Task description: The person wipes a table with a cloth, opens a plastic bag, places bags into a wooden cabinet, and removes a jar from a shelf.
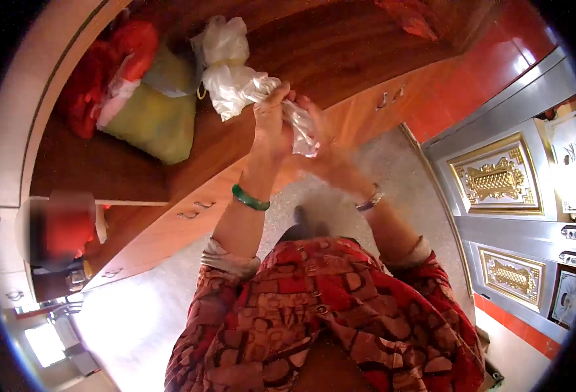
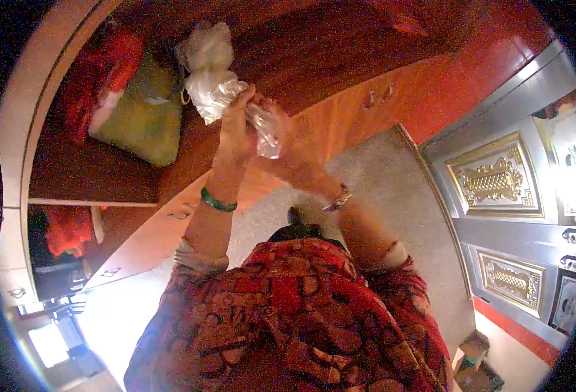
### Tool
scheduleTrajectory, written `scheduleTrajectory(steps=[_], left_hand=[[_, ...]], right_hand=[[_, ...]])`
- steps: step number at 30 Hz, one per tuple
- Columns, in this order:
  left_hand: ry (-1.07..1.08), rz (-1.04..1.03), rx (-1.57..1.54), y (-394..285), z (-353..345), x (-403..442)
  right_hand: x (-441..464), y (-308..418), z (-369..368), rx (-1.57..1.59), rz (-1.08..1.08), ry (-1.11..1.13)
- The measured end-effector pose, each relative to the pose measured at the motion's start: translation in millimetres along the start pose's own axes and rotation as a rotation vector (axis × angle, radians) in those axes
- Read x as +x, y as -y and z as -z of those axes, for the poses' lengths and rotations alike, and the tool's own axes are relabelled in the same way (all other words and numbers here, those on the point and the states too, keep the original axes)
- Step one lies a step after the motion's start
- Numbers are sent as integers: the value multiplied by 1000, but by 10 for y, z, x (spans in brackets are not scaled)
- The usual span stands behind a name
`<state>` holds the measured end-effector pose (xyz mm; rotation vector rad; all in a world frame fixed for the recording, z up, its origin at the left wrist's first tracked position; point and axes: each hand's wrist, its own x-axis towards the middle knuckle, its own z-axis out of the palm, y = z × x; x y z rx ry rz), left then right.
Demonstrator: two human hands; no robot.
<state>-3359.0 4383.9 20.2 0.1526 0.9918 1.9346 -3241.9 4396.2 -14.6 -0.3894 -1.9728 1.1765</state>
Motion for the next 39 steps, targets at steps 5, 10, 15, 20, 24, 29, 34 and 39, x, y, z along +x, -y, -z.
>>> scheduleTrajectory(steps=[5,10,15,20,24,29,34,39], left_hand=[[68,120,-130,-41,-21,339],[234,197,-98,-135,-259,645],[422,358,-174,-288,-286,892],[342,181,323,13,-593,872],[309,105,415,426,-856,854],[324,124,260,742,-1213,947],[198,300,358,923,-1216,1406],[249,22,633,904,-1106,1466]], right_hand=[[-30,-151,-124,529,-385,-206],[234,-337,245,-76,-272,-91],[257,-421,845,152,-554,-114],[495,-680,1008,410,-443,-280],[763,-547,1009,100,-448,-313],[850,-984,1470,-4,-488,17],[1013,-1377,1935,292,-634,-80],[1308,-1667,2014,301,-512,-148]])
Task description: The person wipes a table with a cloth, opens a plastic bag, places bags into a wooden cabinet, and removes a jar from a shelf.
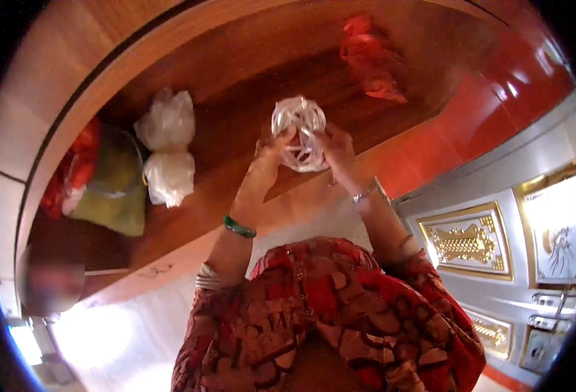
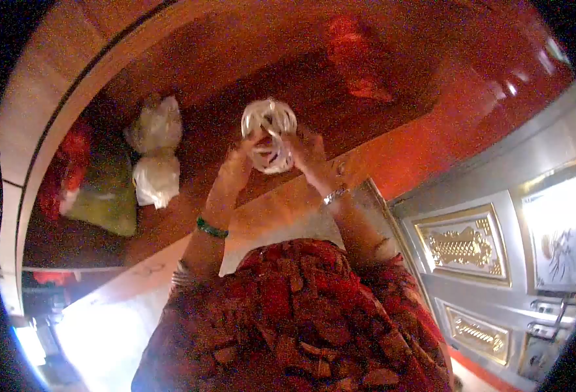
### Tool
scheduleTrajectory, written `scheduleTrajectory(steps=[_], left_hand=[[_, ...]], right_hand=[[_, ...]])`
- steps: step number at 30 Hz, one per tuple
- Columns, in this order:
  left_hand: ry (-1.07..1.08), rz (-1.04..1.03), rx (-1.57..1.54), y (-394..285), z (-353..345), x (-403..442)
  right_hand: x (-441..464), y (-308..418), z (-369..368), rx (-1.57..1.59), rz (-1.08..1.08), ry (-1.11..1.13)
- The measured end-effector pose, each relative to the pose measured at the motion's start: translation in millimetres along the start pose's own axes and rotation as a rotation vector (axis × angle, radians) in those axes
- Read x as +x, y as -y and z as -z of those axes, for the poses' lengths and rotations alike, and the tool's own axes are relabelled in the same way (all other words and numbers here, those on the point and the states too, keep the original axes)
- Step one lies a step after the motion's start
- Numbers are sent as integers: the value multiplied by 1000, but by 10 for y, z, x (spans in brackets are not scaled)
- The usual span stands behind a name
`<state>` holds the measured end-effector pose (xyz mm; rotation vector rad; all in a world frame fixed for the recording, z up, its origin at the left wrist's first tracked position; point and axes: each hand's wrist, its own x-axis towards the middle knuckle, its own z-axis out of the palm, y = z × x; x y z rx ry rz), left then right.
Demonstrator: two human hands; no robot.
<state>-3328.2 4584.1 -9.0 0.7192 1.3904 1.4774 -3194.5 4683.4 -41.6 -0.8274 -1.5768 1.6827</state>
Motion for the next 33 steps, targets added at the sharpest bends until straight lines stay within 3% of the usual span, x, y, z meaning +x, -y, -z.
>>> scheduleTrajectory(steps=[3,5,7,10,11,14,15,16,17,21,22,23,24,25,27,28,30,31,33], left_hand=[[-113,-153,-348,122,175,76],[-251,-146,-532,33,224,-49],[-504,-46,-598,86,326,-108],[-700,-108,-456,131,316,-273],[-716,-112,-460,119,302,-288],[-543,-282,-302,-49,232,-385],[-561,-286,-309,-78,280,-364],[-451,-168,-359,-120,358,-302],[-339,-54,-409,-146,429,-266],[-21,-366,-630,-41,707,-329],[-13,-413,-497,-86,745,-431],[-12,-463,-363,-132,783,-534],[-17,-515,-234,-177,820,-637],[-60,-438,20,-132,886,-660],[-120,-360,276,-245,898,-721],[80,-393,408,-468,824,-775],[405,-229,190,-500,894,-846],[391,-237,196,-553,933,-894],[242,-274,140,-684,977,-962]], right_hand=[[-15,404,-49,106,-65,88],[59,417,-52,97,-10,91],[130,334,-118,39,-49,26],[196,181,-267,47,24,-62],[218,103,-329,4,144,-77],[75,146,-595,-110,341,-56],[-13,177,-692,-182,425,-36],[-84,183,-790,-271,506,-14],[-218,213,-838,-387,443,27],[-472,44,-947,-655,392,373],[-501,105,-942,-696,343,486],[-551,393,-938,-669,227,612],[-603,636,-966,-625,222,506],[-623,823,-990,-579,211,399],[-491,1003,-973,-364,457,362],[-433,1112,-1011,-359,469,379],[-223,1132,-1090,-444,489,563],[-72,1047,-1115,-466,511,654],[137,463,-1077,-26,183,816]])
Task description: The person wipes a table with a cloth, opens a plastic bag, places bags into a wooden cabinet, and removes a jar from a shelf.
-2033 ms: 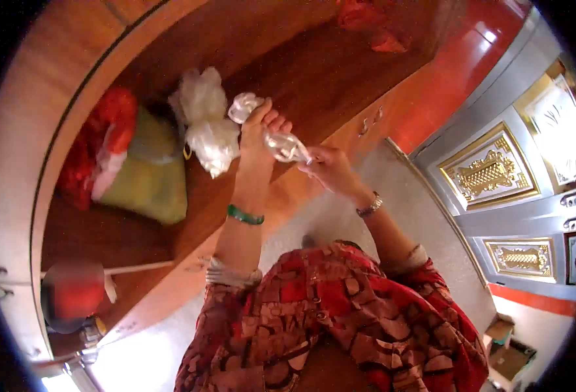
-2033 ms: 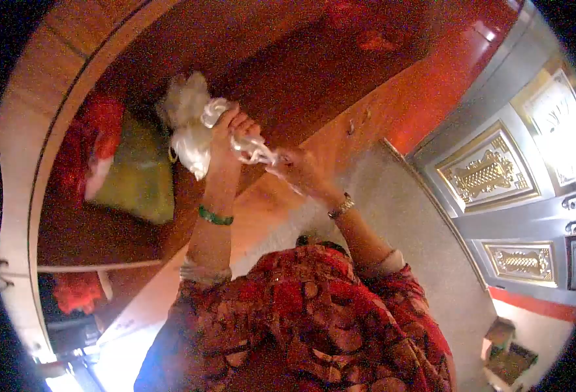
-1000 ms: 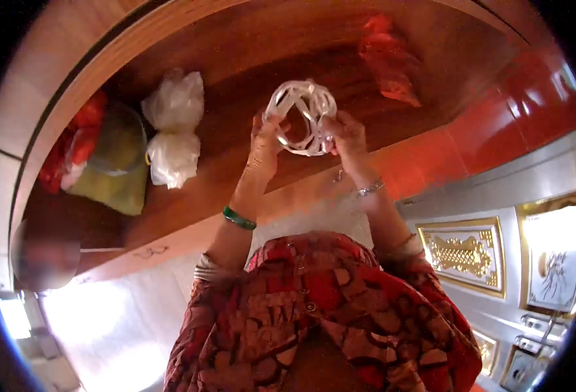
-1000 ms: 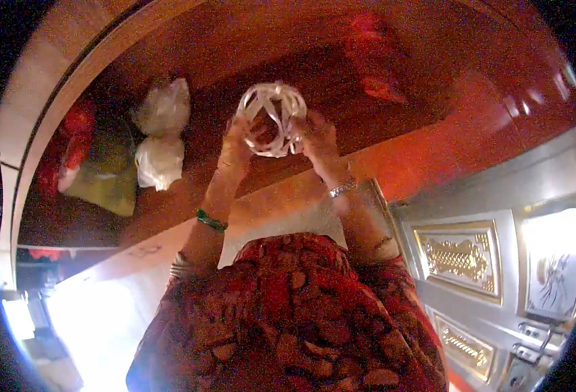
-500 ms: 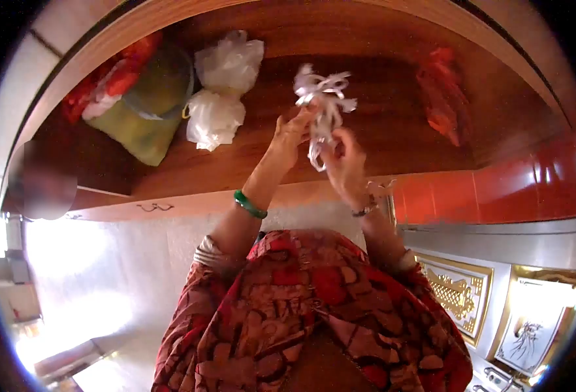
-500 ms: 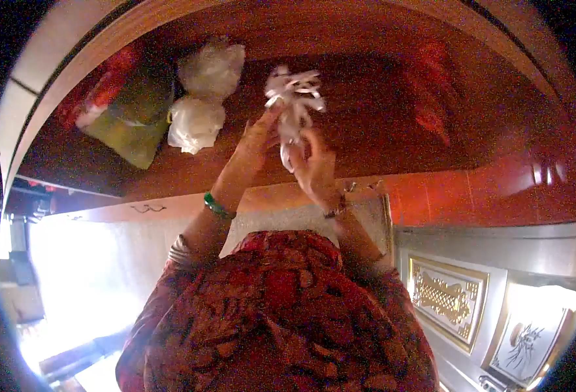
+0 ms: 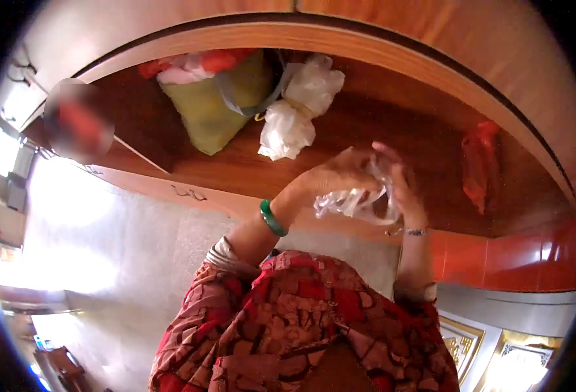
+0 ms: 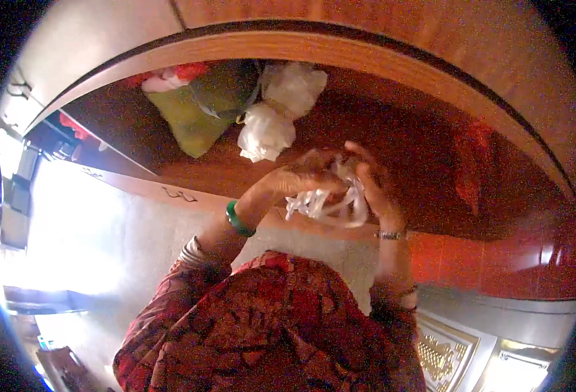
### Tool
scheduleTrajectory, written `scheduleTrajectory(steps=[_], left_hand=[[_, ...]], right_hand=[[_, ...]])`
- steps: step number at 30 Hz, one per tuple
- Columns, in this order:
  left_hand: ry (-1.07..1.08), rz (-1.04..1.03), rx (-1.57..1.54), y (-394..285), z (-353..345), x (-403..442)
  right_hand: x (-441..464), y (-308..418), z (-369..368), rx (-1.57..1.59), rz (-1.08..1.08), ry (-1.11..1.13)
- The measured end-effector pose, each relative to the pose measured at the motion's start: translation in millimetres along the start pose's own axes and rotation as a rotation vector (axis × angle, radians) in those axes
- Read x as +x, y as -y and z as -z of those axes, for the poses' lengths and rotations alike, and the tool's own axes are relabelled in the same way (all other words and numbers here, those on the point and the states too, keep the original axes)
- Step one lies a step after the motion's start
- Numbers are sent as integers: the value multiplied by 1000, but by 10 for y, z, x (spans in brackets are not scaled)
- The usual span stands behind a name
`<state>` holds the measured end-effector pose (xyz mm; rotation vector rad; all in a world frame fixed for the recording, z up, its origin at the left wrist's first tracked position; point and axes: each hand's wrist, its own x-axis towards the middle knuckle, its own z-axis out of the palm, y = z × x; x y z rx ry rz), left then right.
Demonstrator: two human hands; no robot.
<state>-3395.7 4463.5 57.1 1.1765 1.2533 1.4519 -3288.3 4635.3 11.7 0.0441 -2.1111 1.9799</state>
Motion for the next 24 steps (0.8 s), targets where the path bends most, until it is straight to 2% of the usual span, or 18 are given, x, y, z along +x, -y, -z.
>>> scheduleTrajectory(steps=[1,2,3,4,5,7,8,9,11,12,13,14,16,18,21,24], left_hand=[[-195,81,-115,-6,6,-12],[-266,-18,24,127,65,-12],[-351,-105,172,253,123,-12],[-429,-94,-44,178,122,-27],[-513,-100,-261,100,121,-42],[-619,-360,-1,246,159,-76],[-571,-312,132,286,277,-100],[-521,-273,267,272,385,-135],[-279,-11,316,134,848,-180],[-150,112,360,63,1080,-202],[-174,13,648,-298,1123,-265],[-197,-88,932,-660,1148,-336],[-217,-100,1010,-773,1447,-194],[-346,-119,1250,-761,1744,-137],[-603,-95,1576,-686,2271,-238],[-752,-23,1721,-650,2671,-407]], right_hand=[[-20,-33,-122,226,-57,26],[-62,-74,-293,454,-122,52],[-29,-155,-457,385,-227,-87],[31,-237,-660,22,-107,-84],[56,-290,-909,255,-154,-157],[85,-143,-1237,350,-23,-218],[167,-147,-1301,594,-28,-201],[195,-315,-1272,390,10,-255],[322,-319,-1191,298,-6,-244],[446,-136,-1172,407,-53,-181],[518,-194,-1151,389,56,-319],[563,67,-1264,553,47,-421],[634,-72,-1106,503,12,-359],[700,-68,-1143,545,65,-482],[755,-111,-1080,411,37,-392],[903,-62,-1019,475,-65,-350]])
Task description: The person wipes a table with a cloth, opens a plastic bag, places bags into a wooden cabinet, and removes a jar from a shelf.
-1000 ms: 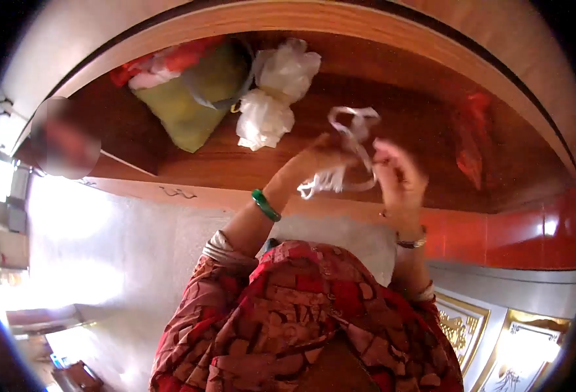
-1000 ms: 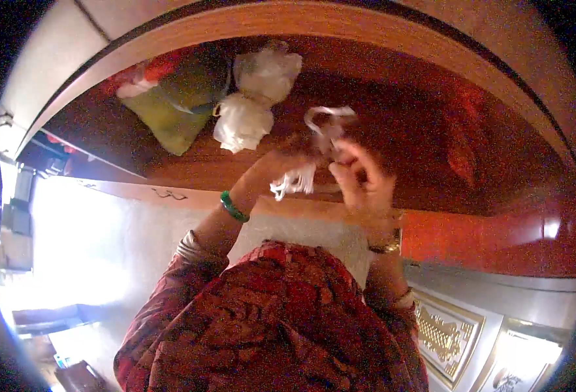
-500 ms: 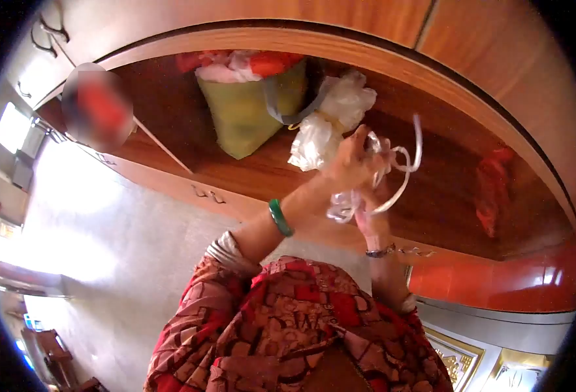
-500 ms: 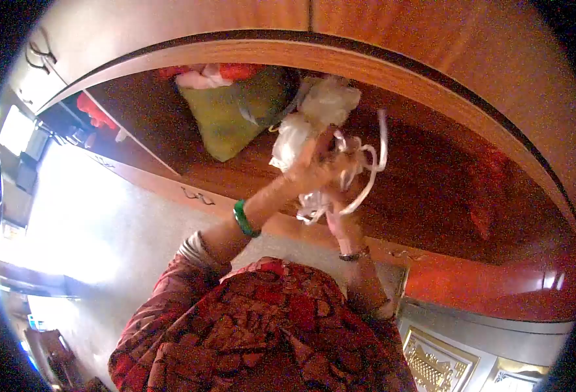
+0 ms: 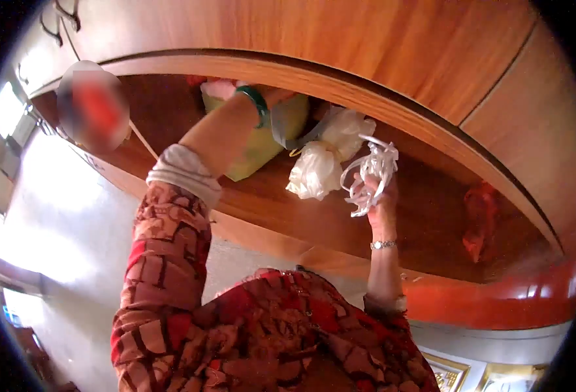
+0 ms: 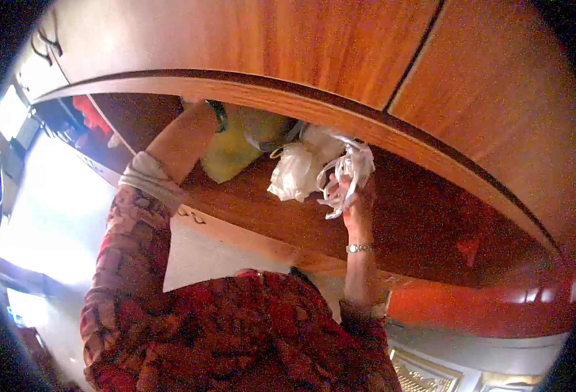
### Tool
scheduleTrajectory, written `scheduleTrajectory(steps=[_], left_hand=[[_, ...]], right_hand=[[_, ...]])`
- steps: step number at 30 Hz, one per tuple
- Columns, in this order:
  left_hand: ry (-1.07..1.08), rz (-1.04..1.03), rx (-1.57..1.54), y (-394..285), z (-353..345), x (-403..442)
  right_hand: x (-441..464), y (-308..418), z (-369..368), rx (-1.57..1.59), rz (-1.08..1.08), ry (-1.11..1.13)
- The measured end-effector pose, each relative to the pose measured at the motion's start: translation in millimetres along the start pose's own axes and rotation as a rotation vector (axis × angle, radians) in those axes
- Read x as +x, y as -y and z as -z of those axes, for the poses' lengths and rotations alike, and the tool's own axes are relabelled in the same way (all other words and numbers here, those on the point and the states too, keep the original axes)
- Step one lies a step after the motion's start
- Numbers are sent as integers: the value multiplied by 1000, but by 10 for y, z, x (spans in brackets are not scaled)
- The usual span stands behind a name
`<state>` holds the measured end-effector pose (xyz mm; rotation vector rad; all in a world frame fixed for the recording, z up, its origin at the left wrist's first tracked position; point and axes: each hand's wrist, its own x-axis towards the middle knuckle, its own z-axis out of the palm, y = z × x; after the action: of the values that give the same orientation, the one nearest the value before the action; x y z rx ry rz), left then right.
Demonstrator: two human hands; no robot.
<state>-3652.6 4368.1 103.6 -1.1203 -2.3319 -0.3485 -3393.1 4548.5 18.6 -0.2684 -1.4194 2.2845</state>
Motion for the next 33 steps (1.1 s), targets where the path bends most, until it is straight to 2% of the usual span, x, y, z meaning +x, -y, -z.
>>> scheduleTrajectory(steps=[2,4,9,14,18,21,22,24,33], left_hand=[[-10,34,57,148,-33,-31],[-27,26,94,200,-70,-75],[-164,-26,184,83,-281,-129],[-489,-78,390,-13,-654,-294],[-735,-67,539,-47,-846,-332],[-741,-54,473,-102,-678,-368],[-505,21,353,-114,-607,-383],[-286,98,234,-109,-450,-368],[-79,97,169,-79,-226,-405]], right_hand=[[167,101,28,-80,-82,-47],[357,163,52,-114,-18,-43],[1196,92,336,-124,-18,29],[1612,410,-204,-251,111,160],[1779,430,-729,-466,210,300],[1861,262,-1039,-708,242,413],[1901,184,-1098,-785,241,441],[1895,140,-1174,-867,242,477],[1829,-13,-1323,-1084,262,551]])
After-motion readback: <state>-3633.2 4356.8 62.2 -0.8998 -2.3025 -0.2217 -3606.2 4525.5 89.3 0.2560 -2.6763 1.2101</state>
